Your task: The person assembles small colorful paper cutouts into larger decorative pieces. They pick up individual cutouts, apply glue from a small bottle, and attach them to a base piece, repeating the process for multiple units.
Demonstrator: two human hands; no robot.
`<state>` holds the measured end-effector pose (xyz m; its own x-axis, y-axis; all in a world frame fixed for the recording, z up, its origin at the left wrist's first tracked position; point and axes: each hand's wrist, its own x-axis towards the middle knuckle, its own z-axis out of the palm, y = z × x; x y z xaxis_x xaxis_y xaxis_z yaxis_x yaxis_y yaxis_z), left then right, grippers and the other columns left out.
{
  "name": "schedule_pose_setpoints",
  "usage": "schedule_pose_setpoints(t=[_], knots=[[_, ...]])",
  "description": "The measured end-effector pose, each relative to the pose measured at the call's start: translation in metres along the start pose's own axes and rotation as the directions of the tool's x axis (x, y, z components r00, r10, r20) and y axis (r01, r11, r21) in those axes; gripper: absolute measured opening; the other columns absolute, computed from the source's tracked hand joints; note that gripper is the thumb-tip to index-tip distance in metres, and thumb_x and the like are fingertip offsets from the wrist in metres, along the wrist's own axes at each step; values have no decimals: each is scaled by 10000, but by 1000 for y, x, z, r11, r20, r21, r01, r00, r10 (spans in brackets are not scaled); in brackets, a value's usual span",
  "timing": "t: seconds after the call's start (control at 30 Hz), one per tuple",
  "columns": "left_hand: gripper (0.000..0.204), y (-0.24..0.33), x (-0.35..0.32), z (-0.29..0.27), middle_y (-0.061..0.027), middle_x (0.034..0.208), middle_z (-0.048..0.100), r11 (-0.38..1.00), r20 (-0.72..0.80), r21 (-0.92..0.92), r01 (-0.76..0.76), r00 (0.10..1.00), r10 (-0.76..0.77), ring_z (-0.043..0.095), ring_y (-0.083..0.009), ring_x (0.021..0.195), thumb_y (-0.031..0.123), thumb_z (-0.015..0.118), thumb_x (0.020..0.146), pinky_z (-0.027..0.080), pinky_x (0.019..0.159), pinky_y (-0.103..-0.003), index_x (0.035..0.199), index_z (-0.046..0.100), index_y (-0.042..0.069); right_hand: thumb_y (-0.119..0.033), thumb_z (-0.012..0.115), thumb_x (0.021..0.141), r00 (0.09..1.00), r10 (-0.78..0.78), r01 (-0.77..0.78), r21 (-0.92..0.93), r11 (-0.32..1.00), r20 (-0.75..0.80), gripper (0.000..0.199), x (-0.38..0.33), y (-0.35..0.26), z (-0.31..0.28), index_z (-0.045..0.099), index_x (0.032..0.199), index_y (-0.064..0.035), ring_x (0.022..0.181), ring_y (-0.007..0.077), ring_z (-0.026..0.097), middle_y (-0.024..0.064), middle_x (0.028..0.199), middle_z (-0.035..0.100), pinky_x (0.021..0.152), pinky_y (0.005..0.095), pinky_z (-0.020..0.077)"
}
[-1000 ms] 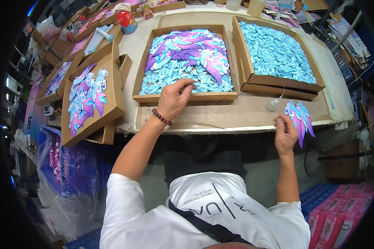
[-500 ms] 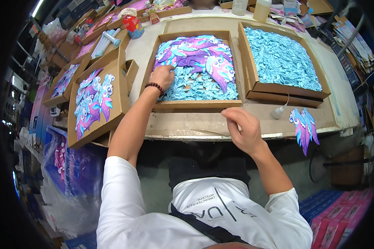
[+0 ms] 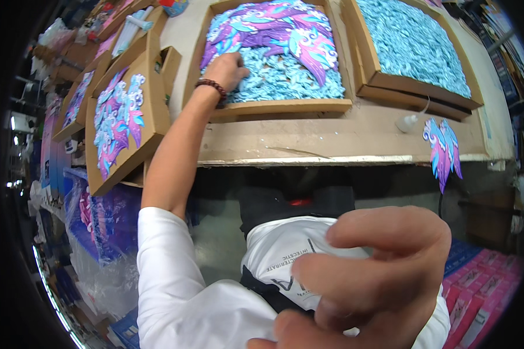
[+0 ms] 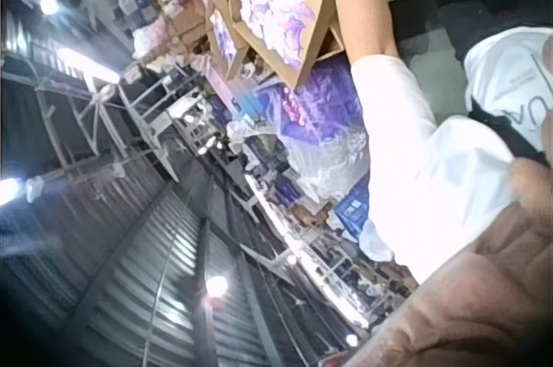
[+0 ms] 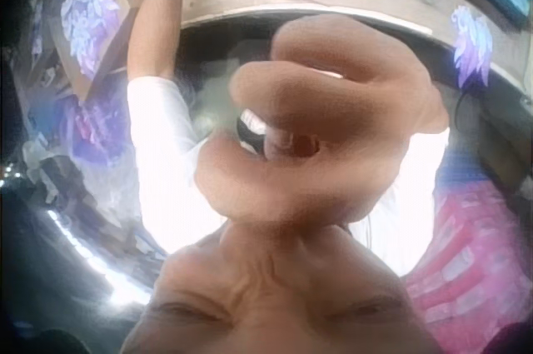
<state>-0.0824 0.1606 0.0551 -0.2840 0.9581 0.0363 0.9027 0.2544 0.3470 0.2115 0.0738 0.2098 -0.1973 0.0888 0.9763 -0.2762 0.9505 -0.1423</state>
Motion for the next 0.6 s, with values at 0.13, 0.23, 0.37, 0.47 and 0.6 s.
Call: schedule_pose_setpoints(t=[0.13, 0.23, 0.37, 0.47, 0.6], knots=[[281, -3, -5, -5, -189, 845, 679, 998, -39, -38, 57, 998, -58, 659, -319, 823, 238, 749, 761, 501, 738, -398, 863, 665, -10, -110, 665, 651, 914, 14, -69, 121, 990, 406, 206, 2, -3, -18, 664, 856, -128, 656, 151, 575, 25, 765, 617, 517, 262, 432], [243, -5, -9, -3, -195, 879, 685, 999, -57, -27, 28, 998, -29, 660, -315, 829, 196, 718, 779, 502, 759, -383, 903, 677, -8, -62, 647, 660, 823, 22, -7, -29, 1000, 568, 167, -14, 37, -9, 644, 810, -136, 626, 163, 584, 24, 740, 595, 509, 296, 446], [155, -10, -15, -9, -209, 908, 686, 994, 66, -104, 16, 998, -10, 659, -344, 892, 122, 700, 795, 507, 810, -405, 912, 706, 20, -64, 582, 828, 695, 545, -253, -550, 796, 469, 157, -48, 130, 15, 693, 932, -104, 798, 273, 644, 61, 890, 650, 662, 403, 515], [129, -10, -25, -12, -211, 868, 679, 988, -105, -150, -34, 994, 18, 665, -330, 856, 103, 682, 809, 516, 783, -382, 903, 700, 15, -134, 592, 830, 504, 728, -314, -686, 657, 466, 144, -68, 169, 16, 705, 915, -106, 888, 302, 644, 114, 929, 661, 784, 438, 514], [130, -4, -34, -14, -172, 868, 697, 763, -159, -642, 81, 959, -235, 665, -308, 841, 75, 680, 816, 516, 775, -364, 928, 691, 10, -202, 626, 834, 442, 808, -240, -817, 525, 389, 225, -84, 198, 30, 680, 1003, -64, 975, 335, 634, 143, 1035, 659, 847, 439, 499]])
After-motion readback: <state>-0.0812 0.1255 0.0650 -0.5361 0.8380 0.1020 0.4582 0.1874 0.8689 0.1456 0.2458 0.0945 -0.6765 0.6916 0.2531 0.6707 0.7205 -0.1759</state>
